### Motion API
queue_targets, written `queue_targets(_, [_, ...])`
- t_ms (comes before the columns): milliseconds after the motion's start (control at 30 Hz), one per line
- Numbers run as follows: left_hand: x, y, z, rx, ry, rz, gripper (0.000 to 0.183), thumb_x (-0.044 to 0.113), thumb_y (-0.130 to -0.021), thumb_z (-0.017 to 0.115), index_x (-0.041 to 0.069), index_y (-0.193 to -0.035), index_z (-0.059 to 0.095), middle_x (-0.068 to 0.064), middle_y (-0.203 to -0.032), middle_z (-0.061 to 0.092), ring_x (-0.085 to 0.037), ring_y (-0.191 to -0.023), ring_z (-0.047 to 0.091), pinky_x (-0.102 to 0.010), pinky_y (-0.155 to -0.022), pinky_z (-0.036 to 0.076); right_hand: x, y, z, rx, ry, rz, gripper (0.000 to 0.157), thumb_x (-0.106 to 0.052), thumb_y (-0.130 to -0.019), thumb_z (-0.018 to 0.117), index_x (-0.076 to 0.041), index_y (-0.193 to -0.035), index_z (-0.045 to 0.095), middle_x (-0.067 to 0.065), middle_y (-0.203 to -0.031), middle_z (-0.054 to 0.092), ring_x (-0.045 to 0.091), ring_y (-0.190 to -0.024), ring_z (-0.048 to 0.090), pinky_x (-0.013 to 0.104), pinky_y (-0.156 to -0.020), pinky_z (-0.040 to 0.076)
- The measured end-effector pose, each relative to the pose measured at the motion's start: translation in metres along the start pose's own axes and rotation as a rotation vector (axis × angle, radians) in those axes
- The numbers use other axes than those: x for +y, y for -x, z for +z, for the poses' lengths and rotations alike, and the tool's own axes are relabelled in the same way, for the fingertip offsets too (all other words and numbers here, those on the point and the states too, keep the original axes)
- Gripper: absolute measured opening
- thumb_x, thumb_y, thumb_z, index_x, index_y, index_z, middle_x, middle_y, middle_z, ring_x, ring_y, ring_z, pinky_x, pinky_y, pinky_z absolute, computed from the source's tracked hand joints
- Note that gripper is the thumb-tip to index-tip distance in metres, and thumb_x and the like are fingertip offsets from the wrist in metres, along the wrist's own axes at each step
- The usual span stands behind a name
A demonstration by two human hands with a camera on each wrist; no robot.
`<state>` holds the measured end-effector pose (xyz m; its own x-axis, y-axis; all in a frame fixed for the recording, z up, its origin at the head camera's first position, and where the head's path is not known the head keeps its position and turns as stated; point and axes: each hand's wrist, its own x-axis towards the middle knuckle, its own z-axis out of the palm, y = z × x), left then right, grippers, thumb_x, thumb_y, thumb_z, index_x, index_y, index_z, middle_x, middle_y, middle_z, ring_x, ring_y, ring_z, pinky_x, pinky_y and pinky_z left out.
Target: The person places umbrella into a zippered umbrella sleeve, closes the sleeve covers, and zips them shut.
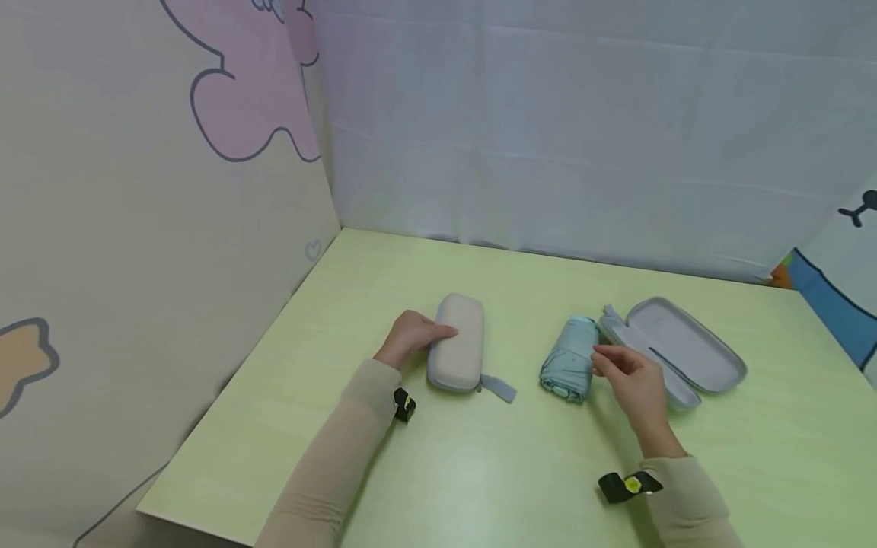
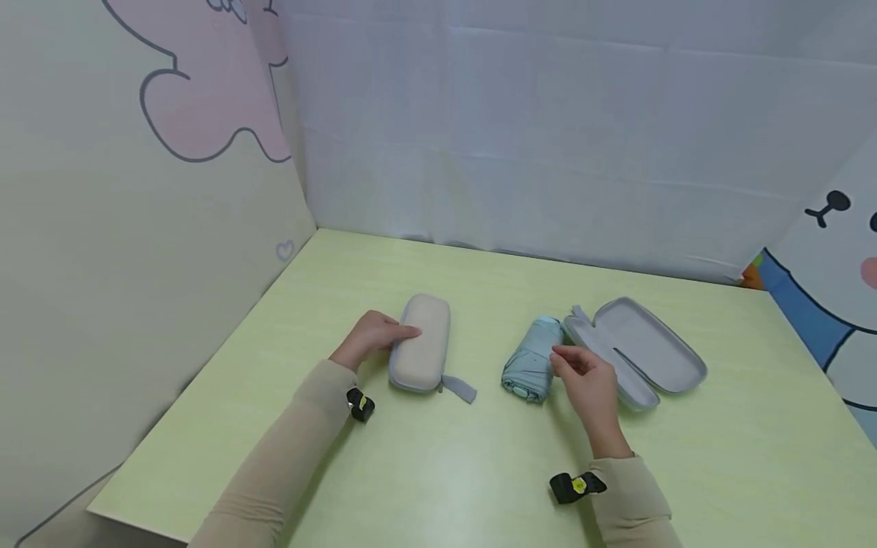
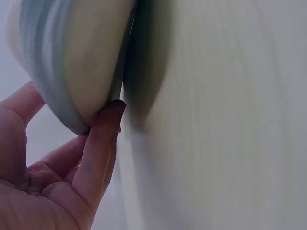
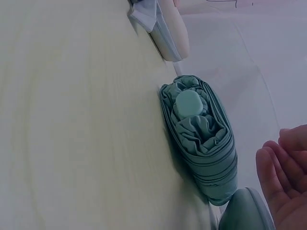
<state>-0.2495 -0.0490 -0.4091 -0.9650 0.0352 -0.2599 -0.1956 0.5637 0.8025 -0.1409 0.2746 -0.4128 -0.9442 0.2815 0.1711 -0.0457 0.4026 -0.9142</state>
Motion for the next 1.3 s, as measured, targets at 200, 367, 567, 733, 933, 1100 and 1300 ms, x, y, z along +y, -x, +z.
queue_targets(200, [0.004, 0.003, -0.005, 0.047, -0.165, 0.057, 0.037, 0.038, -0.072, 0.078, 0.002, -0.072, 0.069, -0.003, -0.066, 0.059, -0.014, -0.061, 0.047, -0.025, -0.054, 0.039, -0.001, 0.002, -0.002, -0.001, 0.013, -0.010, 0.028, -0.015, -0.089, 0.064, 0.008, -0.105, 0.064, 0.005, -0.084, 0.069, 0.005, -0.069, 0.062, 0.021, -0.064, 0.051])
queue_targets(367, [0.023, 0.015, 0.001, 0.140, -0.310, 0.109, 0.045, 0.033, -0.076, 0.076, -0.003, -0.102, 0.067, -0.011, -0.097, 0.066, -0.022, -0.085, 0.059, -0.032, -0.073, 0.049, -0.003, 0.003, -0.009, 0.043, 0.074, -0.056, 0.025, -0.011, -0.088, 0.065, 0.008, -0.103, 0.065, -0.002, -0.080, 0.068, -0.003, -0.066, 0.059, 0.015, -0.061, 0.048])
queue_targets(567, [0.057, 0.041, 0.030, 0.184, -0.367, 0.406, 0.044, 0.032, -0.085, 0.068, 0.002, -0.117, 0.063, -0.010, -0.114, 0.064, -0.024, -0.103, 0.059, -0.034, -0.088, 0.047, -0.005, 0.000, -0.029, 0.195, 0.180, -0.117, 0.021, -0.010, -0.085, 0.068, 0.004, -0.100, 0.068, -0.027, -0.073, 0.056, -0.010, -0.067, 0.052, 0.008, -0.059, 0.040])
queue_targets(733, [0.083, 0.055, 0.071, 0.132, -0.437, 0.559, 0.041, 0.037, -0.089, 0.061, 0.008, -0.118, 0.064, -0.003, -0.113, 0.065, -0.017, -0.096, 0.062, -0.028, -0.080, 0.049, -0.004, 0.000, -0.044, 0.227, 0.288, -0.166, 0.020, -0.011, -0.085, 0.067, 0.001, -0.101, 0.068, -0.021, -0.080, 0.059, -0.015, -0.069, 0.048, 0.005, -0.061, 0.039])
queue_targets(933, [0.106, 0.057, 0.120, 0.030, -0.545, 0.466, 0.040, 0.045, -0.088, 0.059, 0.010, -0.105, 0.068, 0.001, -0.098, 0.067, -0.013, -0.082, 0.062, -0.024, -0.064, 0.048, 0.002, 0.001, -0.057, 0.236, 0.355, -0.227, 0.019, -0.008, -0.084, 0.067, 0.004, -0.099, 0.068, 0.017, -0.091, 0.067, -0.020, -0.069, 0.044, 0.004, -0.060, 0.037])
queue_targets(1100, [0.111, 0.051, 0.149, -0.004, -0.605, 0.393, 0.043, 0.053, -0.085, 0.059, 0.014, -0.066, 0.056, 0.003, -0.060, 0.051, -0.009, -0.053, 0.045, -0.023, -0.043, 0.037, 0.007, 0.002, -0.067, 0.264, 0.397, -0.242, 0.018, -0.005, -0.084, 0.066, 0.005, -0.098, 0.068, 0.021, -0.091, 0.067, -0.023, -0.067, 0.041, 0.003, -0.060, 0.036])
queue_targets(1300, [0.111, 0.045, 0.161, -0.023, -0.630, 0.340, 0.036, 0.048, -0.083, 0.065, 0.013, -0.074, 0.061, 0.003, -0.065, 0.053, -0.009, -0.057, 0.047, -0.024, -0.046, 0.037, 0.016, 0.000, -0.086, 0.307, 0.486, -0.159, 0.020, -0.008, -0.086, 0.064, 0.004, -0.101, 0.067, 0.020, -0.095, 0.067, -0.024, -0.067, 0.035, 0.006, -0.060, 0.034])
